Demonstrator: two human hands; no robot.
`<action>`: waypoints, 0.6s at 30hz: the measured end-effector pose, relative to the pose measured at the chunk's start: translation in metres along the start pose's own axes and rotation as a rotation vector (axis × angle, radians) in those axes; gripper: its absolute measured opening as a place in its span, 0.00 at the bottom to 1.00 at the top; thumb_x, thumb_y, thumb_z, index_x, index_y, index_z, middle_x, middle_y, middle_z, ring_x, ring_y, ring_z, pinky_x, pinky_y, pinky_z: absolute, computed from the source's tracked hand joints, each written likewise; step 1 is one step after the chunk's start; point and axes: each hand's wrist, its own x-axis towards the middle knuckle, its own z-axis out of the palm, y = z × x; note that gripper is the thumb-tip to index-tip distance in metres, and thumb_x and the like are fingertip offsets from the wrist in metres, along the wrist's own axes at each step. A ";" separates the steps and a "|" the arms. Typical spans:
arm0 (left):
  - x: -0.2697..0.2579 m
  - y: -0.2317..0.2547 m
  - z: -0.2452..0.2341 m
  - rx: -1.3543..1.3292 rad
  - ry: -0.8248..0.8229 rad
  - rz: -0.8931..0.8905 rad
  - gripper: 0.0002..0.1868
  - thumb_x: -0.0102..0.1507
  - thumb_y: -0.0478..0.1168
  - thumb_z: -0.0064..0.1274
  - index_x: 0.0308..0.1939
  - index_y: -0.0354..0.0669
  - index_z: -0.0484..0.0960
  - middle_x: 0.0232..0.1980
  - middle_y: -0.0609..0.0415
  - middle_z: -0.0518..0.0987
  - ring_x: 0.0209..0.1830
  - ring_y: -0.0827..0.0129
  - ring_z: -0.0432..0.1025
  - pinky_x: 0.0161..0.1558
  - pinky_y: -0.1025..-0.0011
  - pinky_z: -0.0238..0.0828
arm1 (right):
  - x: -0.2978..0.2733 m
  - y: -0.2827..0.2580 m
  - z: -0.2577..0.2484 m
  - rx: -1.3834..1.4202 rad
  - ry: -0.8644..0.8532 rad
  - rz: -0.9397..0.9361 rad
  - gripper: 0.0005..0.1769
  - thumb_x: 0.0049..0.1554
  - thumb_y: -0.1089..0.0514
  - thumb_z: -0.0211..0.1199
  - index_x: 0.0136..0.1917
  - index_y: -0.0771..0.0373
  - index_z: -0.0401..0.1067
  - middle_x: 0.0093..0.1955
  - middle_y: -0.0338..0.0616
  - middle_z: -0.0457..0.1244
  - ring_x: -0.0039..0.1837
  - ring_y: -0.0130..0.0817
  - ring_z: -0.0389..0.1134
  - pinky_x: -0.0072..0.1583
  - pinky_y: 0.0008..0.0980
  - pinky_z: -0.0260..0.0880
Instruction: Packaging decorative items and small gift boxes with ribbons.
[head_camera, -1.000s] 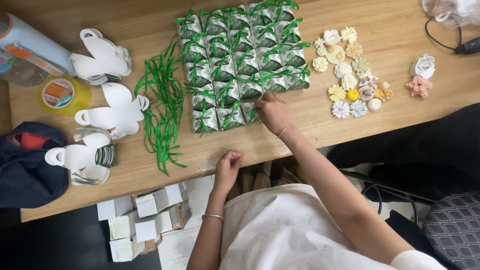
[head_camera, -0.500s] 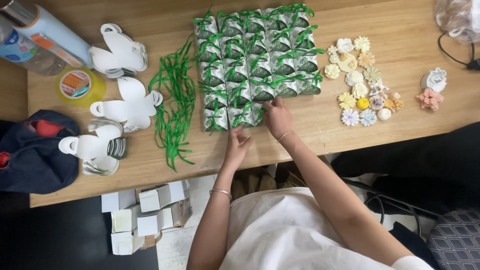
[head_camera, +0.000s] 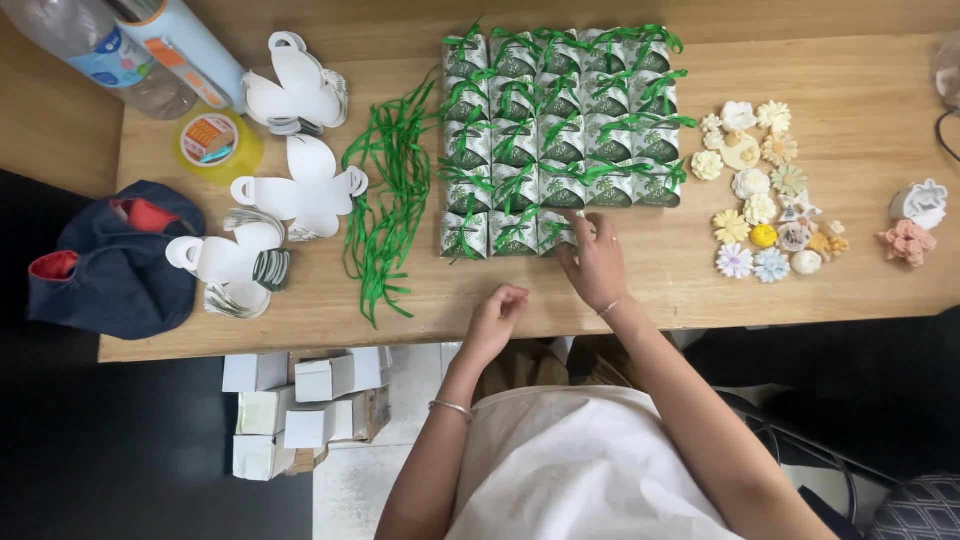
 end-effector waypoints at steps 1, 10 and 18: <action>-0.010 0.014 -0.009 0.000 0.005 0.002 0.10 0.68 0.39 0.55 0.52 0.41 0.81 0.46 0.53 0.86 0.46 0.69 0.79 0.49 0.70 0.75 | -0.010 -0.002 -0.004 0.001 0.000 -0.005 0.31 0.53 0.57 0.69 0.68 0.61 0.65 0.63 0.61 0.58 0.63 0.60 0.62 0.58 0.53 0.66; -0.022 0.155 -0.064 0.253 -0.148 -0.035 0.11 0.66 0.40 0.55 0.50 0.40 0.79 0.47 0.50 0.85 0.47 0.65 0.81 0.48 0.68 0.78 | -0.014 -0.033 -0.090 0.016 0.126 -0.001 0.29 0.53 0.61 0.68 0.67 0.58 0.66 0.70 0.65 0.53 0.71 0.65 0.56 0.68 0.53 0.60; 0.010 0.385 -0.075 0.388 0.063 0.600 0.16 0.67 0.39 0.55 0.59 0.42 0.77 0.57 0.48 0.79 0.58 0.53 0.75 0.58 0.60 0.71 | 0.055 -0.128 -0.212 -0.054 0.640 -0.191 0.27 0.58 0.62 0.67 0.69 0.62 0.65 0.78 0.59 0.51 0.78 0.59 0.54 0.75 0.51 0.56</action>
